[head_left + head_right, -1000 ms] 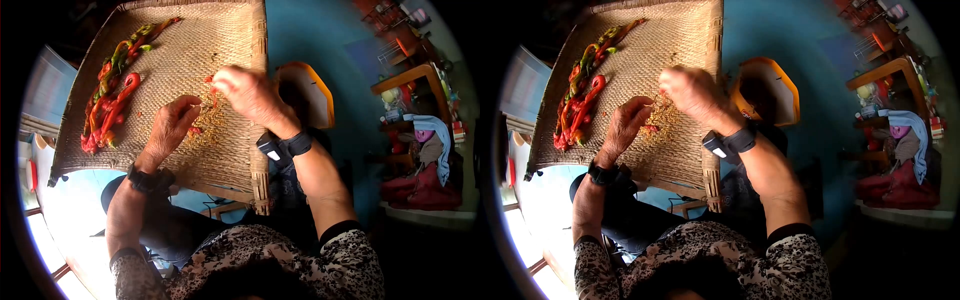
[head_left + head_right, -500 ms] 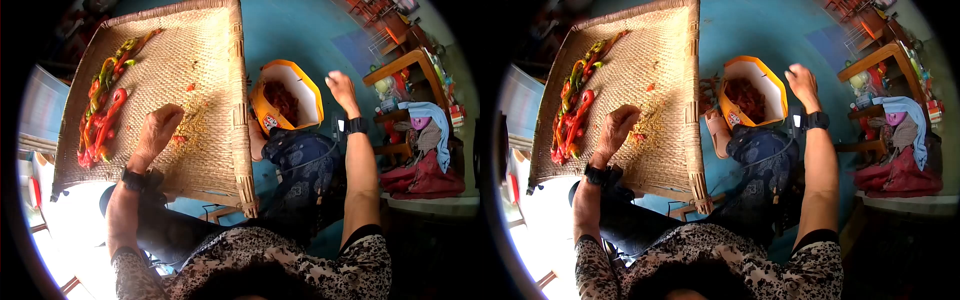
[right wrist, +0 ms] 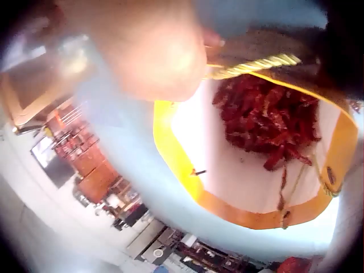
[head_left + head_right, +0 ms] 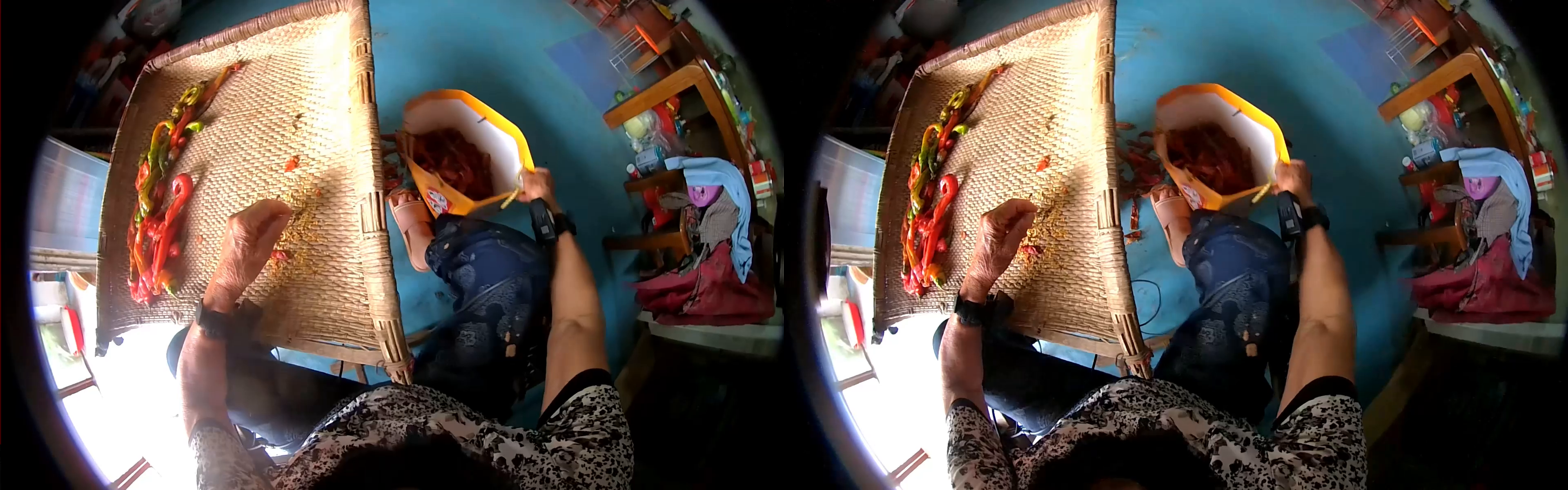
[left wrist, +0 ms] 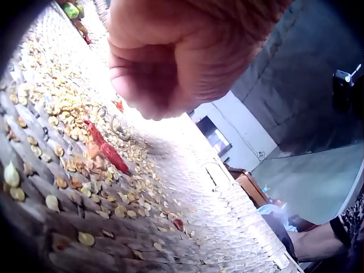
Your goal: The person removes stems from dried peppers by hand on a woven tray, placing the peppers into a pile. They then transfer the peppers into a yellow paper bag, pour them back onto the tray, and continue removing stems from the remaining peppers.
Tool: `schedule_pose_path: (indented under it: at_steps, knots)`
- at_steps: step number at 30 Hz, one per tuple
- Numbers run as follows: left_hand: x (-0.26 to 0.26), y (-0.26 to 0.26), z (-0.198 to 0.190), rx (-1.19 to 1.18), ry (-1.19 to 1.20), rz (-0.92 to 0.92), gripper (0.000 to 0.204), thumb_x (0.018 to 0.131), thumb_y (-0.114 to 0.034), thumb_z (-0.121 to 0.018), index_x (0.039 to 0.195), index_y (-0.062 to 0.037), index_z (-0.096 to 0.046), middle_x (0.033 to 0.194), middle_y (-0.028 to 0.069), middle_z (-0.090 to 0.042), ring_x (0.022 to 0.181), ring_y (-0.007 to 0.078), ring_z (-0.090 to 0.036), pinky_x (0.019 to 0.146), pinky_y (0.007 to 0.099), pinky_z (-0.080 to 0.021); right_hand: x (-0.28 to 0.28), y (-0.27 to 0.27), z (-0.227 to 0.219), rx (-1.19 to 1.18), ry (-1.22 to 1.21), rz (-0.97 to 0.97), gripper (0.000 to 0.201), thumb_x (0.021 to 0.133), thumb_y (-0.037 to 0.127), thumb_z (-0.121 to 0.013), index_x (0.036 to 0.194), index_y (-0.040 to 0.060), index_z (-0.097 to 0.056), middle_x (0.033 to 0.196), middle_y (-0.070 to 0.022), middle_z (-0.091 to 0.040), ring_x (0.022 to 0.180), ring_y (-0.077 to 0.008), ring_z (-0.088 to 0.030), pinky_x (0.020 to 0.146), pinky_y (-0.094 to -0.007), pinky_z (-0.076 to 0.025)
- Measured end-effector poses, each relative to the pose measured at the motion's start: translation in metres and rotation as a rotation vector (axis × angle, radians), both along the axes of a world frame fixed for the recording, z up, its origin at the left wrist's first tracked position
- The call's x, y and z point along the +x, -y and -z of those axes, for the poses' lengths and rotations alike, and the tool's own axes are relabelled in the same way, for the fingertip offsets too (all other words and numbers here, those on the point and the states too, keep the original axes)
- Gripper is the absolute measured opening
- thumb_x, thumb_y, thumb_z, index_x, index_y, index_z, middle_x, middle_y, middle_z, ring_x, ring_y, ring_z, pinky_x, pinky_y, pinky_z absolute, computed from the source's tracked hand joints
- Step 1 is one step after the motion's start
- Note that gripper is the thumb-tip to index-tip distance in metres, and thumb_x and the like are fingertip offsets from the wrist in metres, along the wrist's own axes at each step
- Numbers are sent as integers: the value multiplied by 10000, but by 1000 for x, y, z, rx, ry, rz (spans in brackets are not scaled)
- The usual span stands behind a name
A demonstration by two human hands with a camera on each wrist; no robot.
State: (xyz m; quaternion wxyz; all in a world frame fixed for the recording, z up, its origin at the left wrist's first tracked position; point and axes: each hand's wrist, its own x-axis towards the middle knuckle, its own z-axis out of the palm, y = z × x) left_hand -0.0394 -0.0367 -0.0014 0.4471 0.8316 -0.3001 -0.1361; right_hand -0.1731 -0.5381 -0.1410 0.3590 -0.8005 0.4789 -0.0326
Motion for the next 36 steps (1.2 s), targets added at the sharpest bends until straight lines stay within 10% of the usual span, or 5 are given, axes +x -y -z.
schedule_pose_path:
  at_steps: [16,18,20,30,36]
  knots:
    - [-8,7,-38,-178,-95,102,151,938,-113,-569,1051,-27,-620,816,-34,-582,716,50,-520,651,215,-463,2,-64,-271,-148,501,-109,319,932,238,-541,1004,-63,-618,851,-112,-664,630,-179,-640,519,-267,-553]
    - [-15,11,-52,-342,-136,131,190,939,-143,-575,1089,-28,-599,947,-12,-605,842,62,-573,751,225,-506,5,-100,-304,-454,485,-220,326,928,235,-528,975,-71,-631,818,-120,-667,652,-177,-640,569,-311,-530]
    - [-22,14,-65,-564,-185,227,206,944,-160,-570,1096,-22,-587,949,3,-608,863,75,-584,782,236,-505,10,-155,-327,-984,383,-341,318,892,274,-498,905,-6,-647,793,-233,-642,745,-368,-641,656,-442,-463]
    - [-3,17,-81,-1251,-854,352,576,939,-488,-486,1242,1,-473,1161,118,-600,1015,187,-606,896,314,-491,59,-377,-271,-1641,196,-750,206,663,143,-664,808,-2,-644,819,-121,-567,826,-256,-570,611,-366,-501]
    - [22,15,-43,-1327,-923,36,338,999,-185,-389,1263,19,-440,1232,159,-566,1094,283,-582,964,446,-472,45,-383,-261,-1037,545,-1218,261,799,248,-665,891,3,-665,961,-145,-609,920,-291,-572,767,-396,-485]
